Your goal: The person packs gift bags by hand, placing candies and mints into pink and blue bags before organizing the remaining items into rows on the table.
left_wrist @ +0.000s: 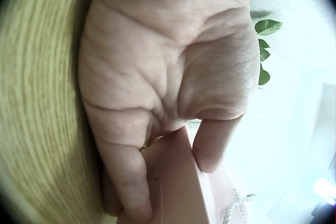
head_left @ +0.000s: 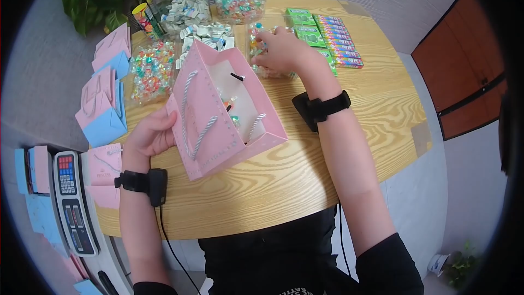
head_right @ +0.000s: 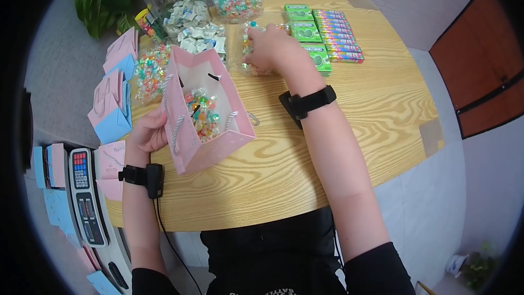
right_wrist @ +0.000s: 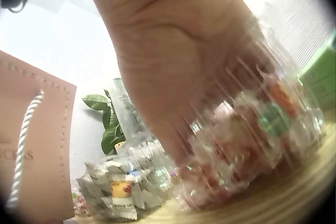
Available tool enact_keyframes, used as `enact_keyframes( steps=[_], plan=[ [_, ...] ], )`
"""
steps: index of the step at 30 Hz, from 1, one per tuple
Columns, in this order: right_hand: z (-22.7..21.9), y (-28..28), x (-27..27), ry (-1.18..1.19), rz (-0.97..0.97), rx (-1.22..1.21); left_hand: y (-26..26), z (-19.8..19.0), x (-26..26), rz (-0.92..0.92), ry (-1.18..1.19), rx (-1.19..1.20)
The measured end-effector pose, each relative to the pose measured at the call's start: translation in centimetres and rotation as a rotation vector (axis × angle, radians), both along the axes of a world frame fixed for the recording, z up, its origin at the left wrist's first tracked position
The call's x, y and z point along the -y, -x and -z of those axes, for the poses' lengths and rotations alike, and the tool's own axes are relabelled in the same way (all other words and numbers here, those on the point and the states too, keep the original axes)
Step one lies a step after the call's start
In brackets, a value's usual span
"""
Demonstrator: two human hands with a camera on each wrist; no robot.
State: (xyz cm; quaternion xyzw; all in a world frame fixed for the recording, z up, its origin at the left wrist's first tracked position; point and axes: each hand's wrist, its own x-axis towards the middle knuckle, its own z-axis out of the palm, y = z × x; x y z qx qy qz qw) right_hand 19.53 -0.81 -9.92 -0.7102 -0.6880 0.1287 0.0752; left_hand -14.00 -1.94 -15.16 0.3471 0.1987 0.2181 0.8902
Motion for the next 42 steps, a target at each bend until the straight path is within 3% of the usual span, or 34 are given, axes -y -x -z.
enact_keyframes(
  steps=[5,8,12,21,30,32,36,42],
  plan=[
    [0.6,-0.7,-0.6,-0.005,-0.102,-0.048,0.2,0.1,0.0,0.0,-0.008,-0.015],
    [1.6,-1.0,-0.9,-0.124,-0.1,-0.059,0.1,0.1,0.1,-0.009,-0.011,-0.017],
    [1.6,-1.2,-1.2,-0.108,-0.074,-0.071,0.2,0.1,-0.2,0.014,-0.025,-0.01],
    [-0.4,-2.2,-0.4,-0.079,-0.076,-0.254,0.3,0.1,-0.1,0.003,-0.027,-0.034],
    [-1.3,-3.1,-0.7,-0.267,-0.083,-0.37,0.1,-0.1,0.1,-0.01,-0.012,-0.034],
    [-3.1,-2.4,0.6,-0.198,0.017,-0.462,0.1,-0.1,0.1,-0.018,-0.014,-0.033],
    [-5.0,-1.7,1.7,-0.215,0.034,-0.452,0.1,-0.1,0.0,0.001,-0.019,-0.023],
    [-8.5,0.5,4.3,-0.257,-0.165,-0.603,-0.1,-0.3,0.2,-0.009,-0.015,-0.029]
  ],
)
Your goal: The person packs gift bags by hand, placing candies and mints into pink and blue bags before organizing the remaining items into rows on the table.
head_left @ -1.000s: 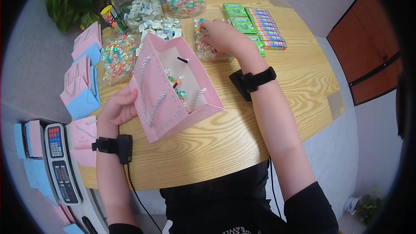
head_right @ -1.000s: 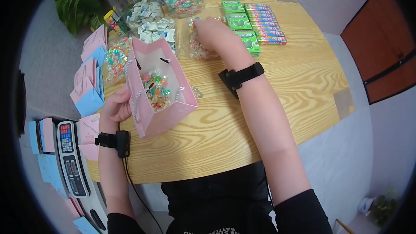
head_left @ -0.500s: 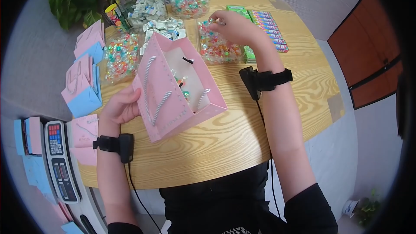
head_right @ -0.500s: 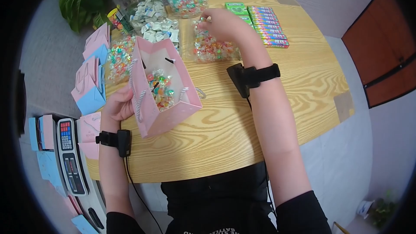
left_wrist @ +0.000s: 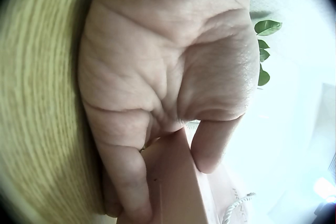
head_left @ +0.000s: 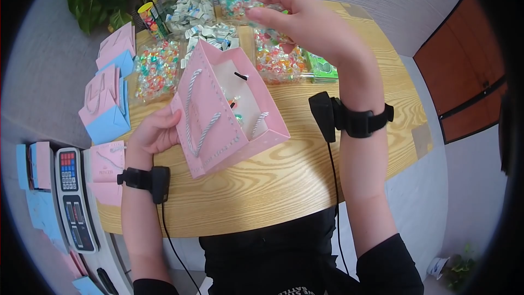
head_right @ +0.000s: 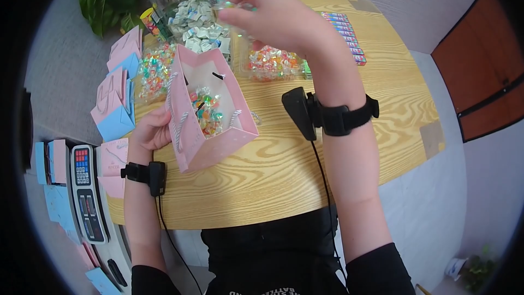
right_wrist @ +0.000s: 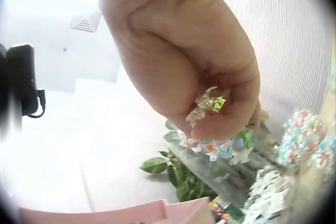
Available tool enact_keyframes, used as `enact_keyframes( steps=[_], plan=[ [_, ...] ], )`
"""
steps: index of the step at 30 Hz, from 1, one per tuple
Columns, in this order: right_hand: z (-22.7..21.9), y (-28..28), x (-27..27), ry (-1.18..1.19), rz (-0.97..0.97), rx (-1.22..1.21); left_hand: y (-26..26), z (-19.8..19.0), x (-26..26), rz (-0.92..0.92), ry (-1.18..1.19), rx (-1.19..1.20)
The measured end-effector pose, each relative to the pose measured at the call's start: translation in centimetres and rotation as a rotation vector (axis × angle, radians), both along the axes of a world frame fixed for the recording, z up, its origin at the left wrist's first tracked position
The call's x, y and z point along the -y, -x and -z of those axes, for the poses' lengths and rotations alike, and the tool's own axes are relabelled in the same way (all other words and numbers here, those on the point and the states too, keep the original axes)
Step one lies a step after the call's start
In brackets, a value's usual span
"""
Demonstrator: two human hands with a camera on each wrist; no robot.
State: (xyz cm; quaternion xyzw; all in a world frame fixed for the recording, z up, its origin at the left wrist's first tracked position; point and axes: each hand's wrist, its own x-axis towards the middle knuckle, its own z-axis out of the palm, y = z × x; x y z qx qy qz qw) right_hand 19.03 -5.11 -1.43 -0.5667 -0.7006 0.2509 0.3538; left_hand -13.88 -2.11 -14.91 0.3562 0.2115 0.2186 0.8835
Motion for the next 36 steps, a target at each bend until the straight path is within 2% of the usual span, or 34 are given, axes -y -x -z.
enact_keyframes(
  steps=[2,3,5,9,11,15,17,18,20,24,26,27,29,30,32,33,35,36],
  plan=[
    [-0.9,1.3,1.2,0.0,-0.156,-0.114,0.1,0.3,-0.2,0.003,0.0,0.003],
    [-1.4,1.8,1.8,0.001,-0.156,-0.113,0.2,0.4,-0.2,0.006,-0.001,0.006],
    [-1.9,2.6,2.8,0.11,-0.303,-0.173,0.3,0.5,-0.3,0.011,0.002,0.004],
    [-1.1,3.4,2.6,0.117,-0.321,-0.111,0.1,0.1,-0.1,-0.002,-0.01,-0.022],
    [-0.4,3.5,2.1,0.109,-0.347,0.053,0.3,0.2,-0.2,0.003,-0.01,-0.021],
    [-0.5,3.8,2.5,0.087,-0.304,0.127,0.1,0.3,-0.2,-0.02,-0.003,-0.029],
    [-1.9,4.1,3.2,0.266,-0.403,0.094,-0.3,-0.1,0.1,-0.016,-0.016,-0.014],
    [-1.4,4.1,3.1,0.268,-0.403,0.094,-0.5,-0.2,0.1,-0.011,-0.032,-0.002],
    [-0.3,4.3,2.7,0.142,-0.541,0.011,-0.4,-0.1,0.0,-0.013,-0.02,0.006],
    [-1.2,3.7,2.8,0.213,-0.513,0.146,-0.3,0.0,0.0,-0.014,-0.026,0.011],
    [-0.2,3.3,2.1,0.008,-0.565,0.064,-0.1,0.1,-0.1,-0.015,-0.022,-0.004],
    [-0.2,2.9,2.0,0.009,-0.564,0.064,0.0,0.1,-0.1,-0.016,-0.019,-0.018],
    [-0.9,2.6,2.2,0.041,-0.344,-0.069,0.0,0.1,-0.1,-0.01,-0.012,-0.014],
    [-0.8,2.3,1.9,0.041,-0.344,-0.067,0.1,0.1,-0.1,-0.005,-0.006,-0.008],
    [-0.3,1.2,0.5,-0.117,-0.1,0.053,0.0,0.0,-0.1,0.008,0.007,0.02],
    [0.4,0.5,-0.2,-0.118,-0.097,0.055,0.0,-0.1,-0.1,0.022,0.02,0.045],
    [2.4,-0.7,-1.7,-0.043,0.1,0.44,0.0,-0.2,0.0,0.027,0.017,0.048],
    [3.4,-1.1,-2.1,-0.045,0.105,0.441,0.0,-0.2,0.0,0.028,0.014,0.049]
  ],
)
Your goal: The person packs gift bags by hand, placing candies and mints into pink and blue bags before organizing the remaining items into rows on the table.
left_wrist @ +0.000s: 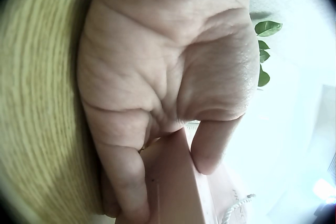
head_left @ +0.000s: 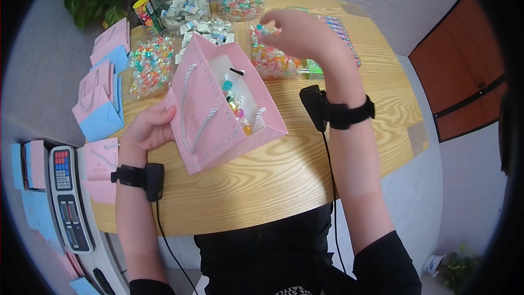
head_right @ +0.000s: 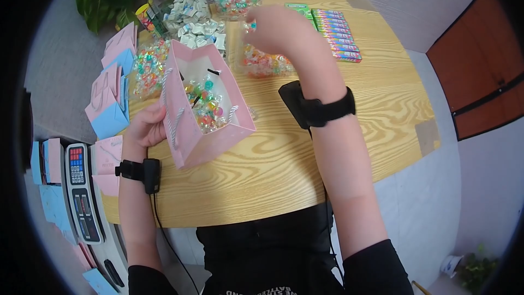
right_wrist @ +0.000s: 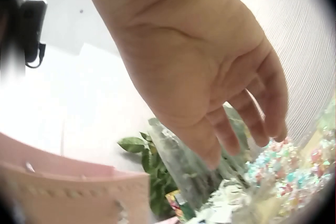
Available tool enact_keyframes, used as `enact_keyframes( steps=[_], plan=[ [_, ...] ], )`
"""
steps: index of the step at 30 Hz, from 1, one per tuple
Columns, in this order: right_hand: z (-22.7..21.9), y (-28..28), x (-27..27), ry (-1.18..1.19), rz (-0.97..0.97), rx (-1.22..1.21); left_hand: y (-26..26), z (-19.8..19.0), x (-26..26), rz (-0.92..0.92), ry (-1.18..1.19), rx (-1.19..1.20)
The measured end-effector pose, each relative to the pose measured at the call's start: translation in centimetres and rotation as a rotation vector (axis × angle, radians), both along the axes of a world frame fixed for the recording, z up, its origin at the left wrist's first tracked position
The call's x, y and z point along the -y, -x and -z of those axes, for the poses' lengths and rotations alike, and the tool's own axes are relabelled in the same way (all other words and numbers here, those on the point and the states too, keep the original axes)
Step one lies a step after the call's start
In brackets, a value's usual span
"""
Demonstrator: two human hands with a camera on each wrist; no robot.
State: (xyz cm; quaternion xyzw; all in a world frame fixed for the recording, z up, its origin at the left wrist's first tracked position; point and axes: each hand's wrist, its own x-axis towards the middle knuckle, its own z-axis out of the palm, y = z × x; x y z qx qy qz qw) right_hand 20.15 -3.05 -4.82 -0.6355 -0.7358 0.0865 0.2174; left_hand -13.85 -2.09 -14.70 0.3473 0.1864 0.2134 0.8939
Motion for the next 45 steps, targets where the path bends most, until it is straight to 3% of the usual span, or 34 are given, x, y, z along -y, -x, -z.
enact_keyframes(
  steps=[2,6,18,24,27,29,30,32,45],
  plan=[
    [1.4,-0.2,-0.5,0.249,0.054,0.195,0.1,0.1,-0.1,-0.002,-0.008,-0.011],
    [3.4,-0.1,-1.4,0.407,0.049,0.118,0.0,0.0,0.1,-0.02,-0.016,-0.017],
    [4.8,0.7,-1.9,0.315,0.128,0.225,-0.2,-0.1,0.1,-0.03,0.016,-0.012],
    [5.5,-0.3,-2.4,0.281,0.099,0.122,0.2,0.3,-0.2,0.006,-0.051,-0.057],
    [6.2,-0.7,-2.5,0.113,0.07,0.108,0.2,0.2,-0.2,0.001,-0.058,-0.057],
    [4.9,-0.5,-2.2,0.334,0.177,-0.175,0.1,0.1,-0.1,-0.001,-0.054,-0.056],
    [5.1,-0.7,-2.3,0.333,0.175,-0.175,0.1,0.1,-0.1,-0.003,-0.049,-0.053],
    [5.2,-0.9,-2.4,0.072,0.083,0.049,0.3,0.5,-0.2,-0.01,-0.046,-0.059],
    [4.3,-1.8,-2.6,-0.002,0.092,0.01,0.1,0.1,-0.1,-0.006,0.023,-0.009]
  ],
)
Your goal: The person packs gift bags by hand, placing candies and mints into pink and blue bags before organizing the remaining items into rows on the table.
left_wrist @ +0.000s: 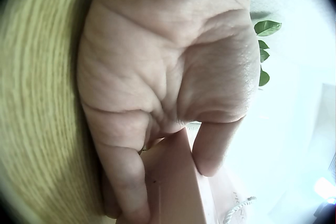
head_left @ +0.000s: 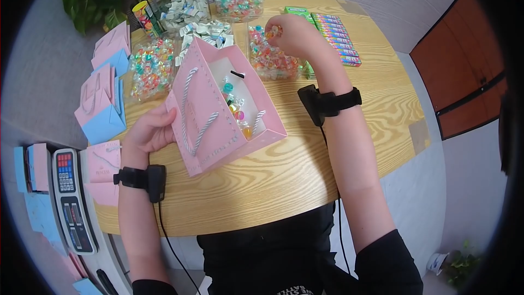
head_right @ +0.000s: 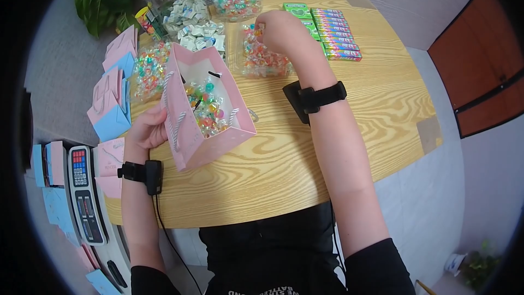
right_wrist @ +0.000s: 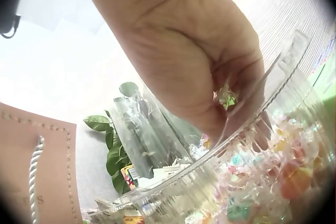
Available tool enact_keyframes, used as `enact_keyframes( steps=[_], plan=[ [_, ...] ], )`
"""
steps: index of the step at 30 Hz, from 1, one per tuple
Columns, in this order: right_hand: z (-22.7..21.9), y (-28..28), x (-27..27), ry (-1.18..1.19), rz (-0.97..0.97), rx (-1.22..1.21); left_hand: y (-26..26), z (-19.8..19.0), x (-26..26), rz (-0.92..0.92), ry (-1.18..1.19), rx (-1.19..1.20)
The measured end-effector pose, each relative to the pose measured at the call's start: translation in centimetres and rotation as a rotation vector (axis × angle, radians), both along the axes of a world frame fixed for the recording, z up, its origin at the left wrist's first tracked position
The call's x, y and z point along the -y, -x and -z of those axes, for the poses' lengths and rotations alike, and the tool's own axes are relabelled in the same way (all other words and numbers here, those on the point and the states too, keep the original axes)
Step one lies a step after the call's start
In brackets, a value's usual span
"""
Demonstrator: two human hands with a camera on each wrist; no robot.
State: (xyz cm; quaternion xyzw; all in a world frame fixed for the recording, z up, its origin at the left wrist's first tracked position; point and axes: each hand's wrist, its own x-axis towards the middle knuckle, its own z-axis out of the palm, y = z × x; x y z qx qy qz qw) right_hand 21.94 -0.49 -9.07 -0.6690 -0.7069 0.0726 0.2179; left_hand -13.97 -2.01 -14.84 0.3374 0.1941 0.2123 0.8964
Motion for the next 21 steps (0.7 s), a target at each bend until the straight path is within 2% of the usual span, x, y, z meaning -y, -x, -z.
enact_keyframes(
  steps=[6,8,12,13,14,15,17,18,21],
  plan=[
    [-2.3,0.4,1.1,0.0,0.008,-0.037,-0.1,-0.1,0.1,0.001,-0.03,0.013],
    [-4.0,0.6,2.3,-0.034,-0.06,-0.21,-0.2,-0.2,0.2,-0.009,-0.029,0.004],
    [-9.3,2.4,6.5,0.06,-0.127,-0.267,-0.1,0.0,0.1,-0.007,-0.021,-0.006],
    [-10.1,3.0,7.3,0.128,-0.238,-0.255,-0.1,-0.1,0.2,-0.007,-0.021,-0.006],
    [-10.4,3.5,7.8,0.195,-0.348,-0.243,-0.2,-0.2,0.3,-0.016,-0.023,-0.008],
    [-9.8,3.9,7.9,0.195,-0.345,-0.244,-0.3,-0.3,0.3,-0.022,-0.024,-0.011],
    [-8.2,4.8,7.8,0.001,-0.65,-0.077,-0.4,-0.3,0.3,-0.02,-0.03,-0.01],
    [-8.0,5.7,7.9,0.0,-0.645,-0.078,-0.5,-0.3,0.3,-0.023,-0.036,-0.006],
    [-8.3,8.0,8.9,0.283,-0.583,-0.182,-0.7,-0.8,0.5,-0.013,-0.026,0.002]
  ],
)
